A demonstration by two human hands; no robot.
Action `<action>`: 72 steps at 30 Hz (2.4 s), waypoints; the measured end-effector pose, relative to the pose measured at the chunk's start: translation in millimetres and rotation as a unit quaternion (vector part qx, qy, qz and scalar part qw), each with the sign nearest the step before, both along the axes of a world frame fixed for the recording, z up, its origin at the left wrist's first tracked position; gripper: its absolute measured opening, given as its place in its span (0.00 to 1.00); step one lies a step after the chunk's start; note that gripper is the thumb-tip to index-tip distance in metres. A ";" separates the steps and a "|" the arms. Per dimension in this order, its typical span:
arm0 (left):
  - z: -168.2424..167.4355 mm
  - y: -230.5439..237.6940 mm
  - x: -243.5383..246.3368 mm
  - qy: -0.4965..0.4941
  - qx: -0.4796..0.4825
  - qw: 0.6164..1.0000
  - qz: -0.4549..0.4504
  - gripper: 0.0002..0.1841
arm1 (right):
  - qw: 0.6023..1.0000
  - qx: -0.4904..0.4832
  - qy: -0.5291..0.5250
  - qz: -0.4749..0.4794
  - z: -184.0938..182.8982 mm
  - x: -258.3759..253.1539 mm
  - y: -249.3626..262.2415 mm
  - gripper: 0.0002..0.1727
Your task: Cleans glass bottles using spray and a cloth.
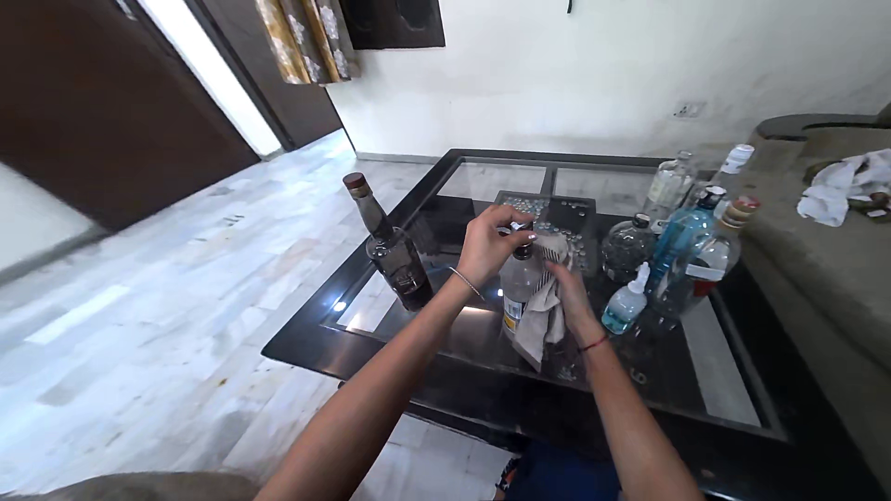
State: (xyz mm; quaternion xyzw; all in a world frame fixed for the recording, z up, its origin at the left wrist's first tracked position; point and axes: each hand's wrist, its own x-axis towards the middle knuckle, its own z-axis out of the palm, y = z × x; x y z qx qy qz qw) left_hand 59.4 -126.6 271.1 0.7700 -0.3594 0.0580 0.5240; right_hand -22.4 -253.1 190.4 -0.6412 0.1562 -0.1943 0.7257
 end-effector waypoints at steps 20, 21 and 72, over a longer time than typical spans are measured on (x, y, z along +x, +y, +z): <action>0.7 17.1 42.2 0.046 0.000 0.972 -0.231 0.15 | 0.991 0.079 0.094 -0.057 -63.9 0.8 3.8 0.18; 1.2 16.7 42.5 0.045 0.007 0.970 -0.237 0.15 | 0.987 0.089 0.116 -0.068 -85.3 -2.3 5.9 0.16; 24.7 -13.5 12.2 -0.052 0.179 0.982 0.024 0.23 | 0.984 -0.174 -0.001 -0.040 27.5 40.6 17.2 0.23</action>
